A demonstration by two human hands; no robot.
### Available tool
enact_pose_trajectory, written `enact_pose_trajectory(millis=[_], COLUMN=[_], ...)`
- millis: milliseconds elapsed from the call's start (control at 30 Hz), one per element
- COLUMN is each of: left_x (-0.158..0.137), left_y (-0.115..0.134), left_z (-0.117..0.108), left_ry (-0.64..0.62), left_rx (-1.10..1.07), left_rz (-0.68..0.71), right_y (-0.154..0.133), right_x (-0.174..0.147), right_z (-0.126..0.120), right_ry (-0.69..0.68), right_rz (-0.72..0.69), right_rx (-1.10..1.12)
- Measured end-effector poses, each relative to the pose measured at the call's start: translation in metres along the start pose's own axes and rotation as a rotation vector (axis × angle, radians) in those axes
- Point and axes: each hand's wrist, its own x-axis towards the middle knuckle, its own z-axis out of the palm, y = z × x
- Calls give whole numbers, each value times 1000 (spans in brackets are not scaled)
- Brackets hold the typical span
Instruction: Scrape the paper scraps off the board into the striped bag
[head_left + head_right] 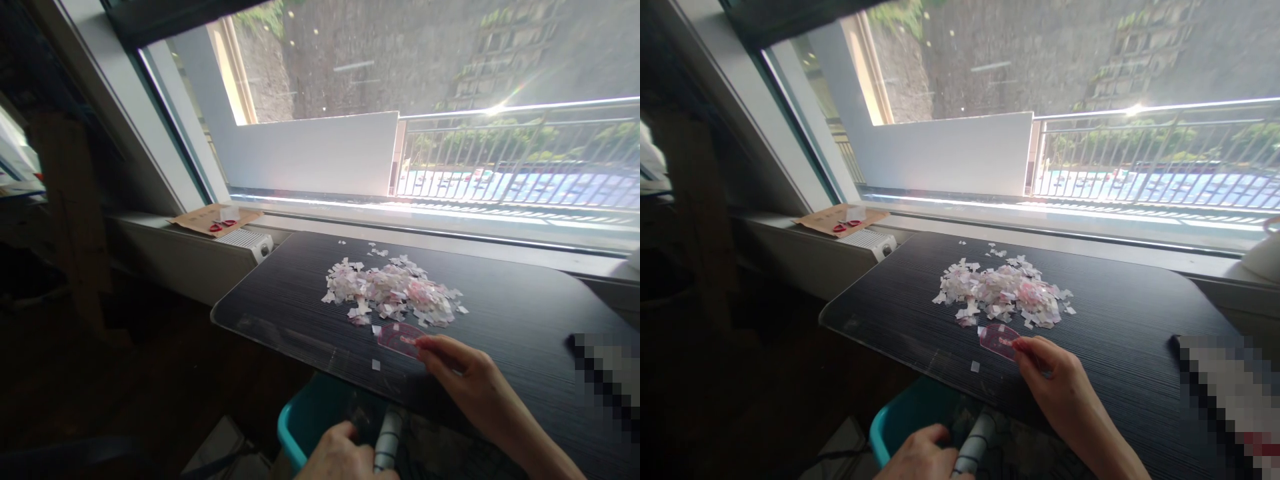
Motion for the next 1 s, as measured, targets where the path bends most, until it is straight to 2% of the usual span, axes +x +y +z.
enact_pose_trajectory(millis=[167, 367, 500, 667, 833, 1000], left_x=[1, 1, 1, 1, 1, 1], left_y=[1, -1, -1, 1, 1, 0], left_z=[2, 0, 2, 2, 0, -2], left_ry=[56, 67, 28, 15, -2, 5], left_rx=[30, 47, 21, 35, 26, 51], left_rz=[6, 0, 19, 18, 11, 15], right_y=[3, 3, 5, -1, 1, 2], right_x=[3, 3, 4, 3, 8, 4], right_z=[1, 4, 3, 2, 4, 0], right_ry=[59, -8, 65, -36, 64, -5], right_rz=[42, 32, 24, 38, 25, 46], right_rx=[42, 79, 29, 89, 50, 105])
